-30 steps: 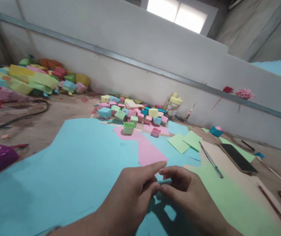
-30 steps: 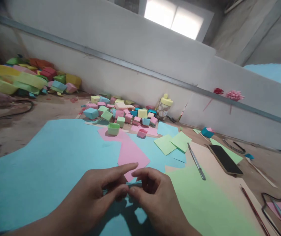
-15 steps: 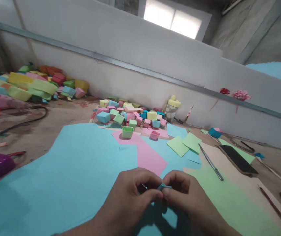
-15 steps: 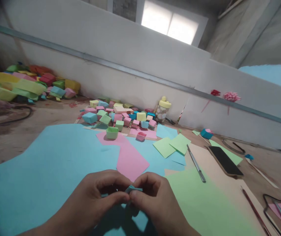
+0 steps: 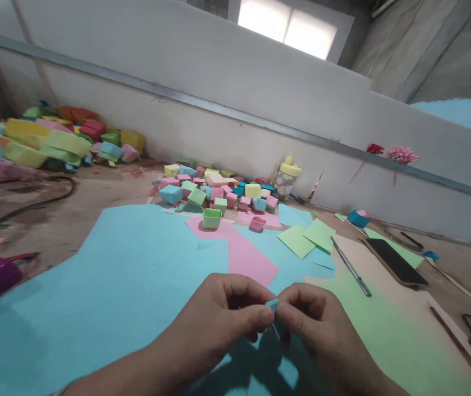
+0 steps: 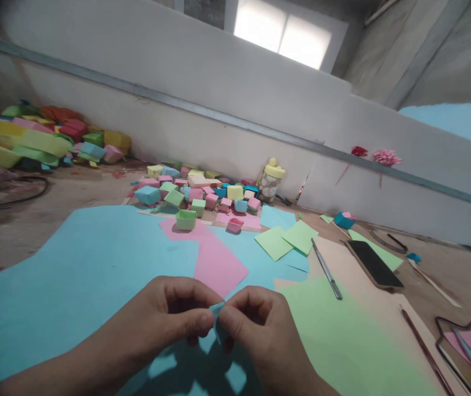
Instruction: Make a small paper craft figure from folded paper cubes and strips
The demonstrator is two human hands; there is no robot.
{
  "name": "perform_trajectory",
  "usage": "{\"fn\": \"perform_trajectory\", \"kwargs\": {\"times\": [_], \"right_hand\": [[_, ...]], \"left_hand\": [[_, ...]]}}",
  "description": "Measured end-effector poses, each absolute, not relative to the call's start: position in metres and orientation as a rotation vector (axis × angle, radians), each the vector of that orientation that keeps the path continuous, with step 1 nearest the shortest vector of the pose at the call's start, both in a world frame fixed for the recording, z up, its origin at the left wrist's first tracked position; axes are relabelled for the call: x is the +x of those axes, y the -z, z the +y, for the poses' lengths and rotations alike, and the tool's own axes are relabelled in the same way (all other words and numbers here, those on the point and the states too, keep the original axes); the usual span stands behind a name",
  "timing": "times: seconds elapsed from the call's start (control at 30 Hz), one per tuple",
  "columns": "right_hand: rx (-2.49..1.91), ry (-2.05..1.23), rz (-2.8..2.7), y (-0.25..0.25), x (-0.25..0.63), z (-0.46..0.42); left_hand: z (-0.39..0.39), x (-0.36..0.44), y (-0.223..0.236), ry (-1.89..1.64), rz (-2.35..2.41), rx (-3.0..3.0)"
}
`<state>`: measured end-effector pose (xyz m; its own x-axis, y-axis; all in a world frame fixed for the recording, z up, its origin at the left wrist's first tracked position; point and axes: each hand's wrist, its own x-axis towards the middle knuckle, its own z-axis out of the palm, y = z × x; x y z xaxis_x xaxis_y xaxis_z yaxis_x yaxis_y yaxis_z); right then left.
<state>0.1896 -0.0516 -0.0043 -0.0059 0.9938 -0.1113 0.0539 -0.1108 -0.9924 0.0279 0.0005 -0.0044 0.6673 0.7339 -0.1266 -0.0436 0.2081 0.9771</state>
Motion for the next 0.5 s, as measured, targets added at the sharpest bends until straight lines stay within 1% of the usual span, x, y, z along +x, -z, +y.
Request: {"fn": "perform_trajectory", "kwargs": {"times": [0.13, 0.23, 0.3, 0.37, 0.4, 0.5], "right_hand": [[-1.179, -1.507, -0.925, 0.009, 0.189, -0.049], [-1.207, -1.651, -0.921, 0.011, 0.190, -0.048], [-1.257, -1.647, -1.007, 0.010, 0.192, -0.048], [-1.332, -1.507, -1.183, 0.007, 0.195, -0.048], [-1.369, -1.351, -1.309, 0.005, 0.196, -0.049], [-1.290, -0.699, -1.753, -0.001, 0.198, -0.051]], "left_hand": [[0.005, 0.028, 0.013, -0.590, 0.592, 1.123], [0.006, 0.028, 0.013, -0.494, 0.522, 1.125], [0.006, 0.027, 0.011, -0.446, 0.506, 1.076], [0.004, 0.027, 0.008, -0.467, 0.529, 0.942], [0.004, 0.027, 0.007, -0.492, 0.552, 0.867], [0.004, 0.026, 0.009, -0.583, 0.622, 0.717]]}}
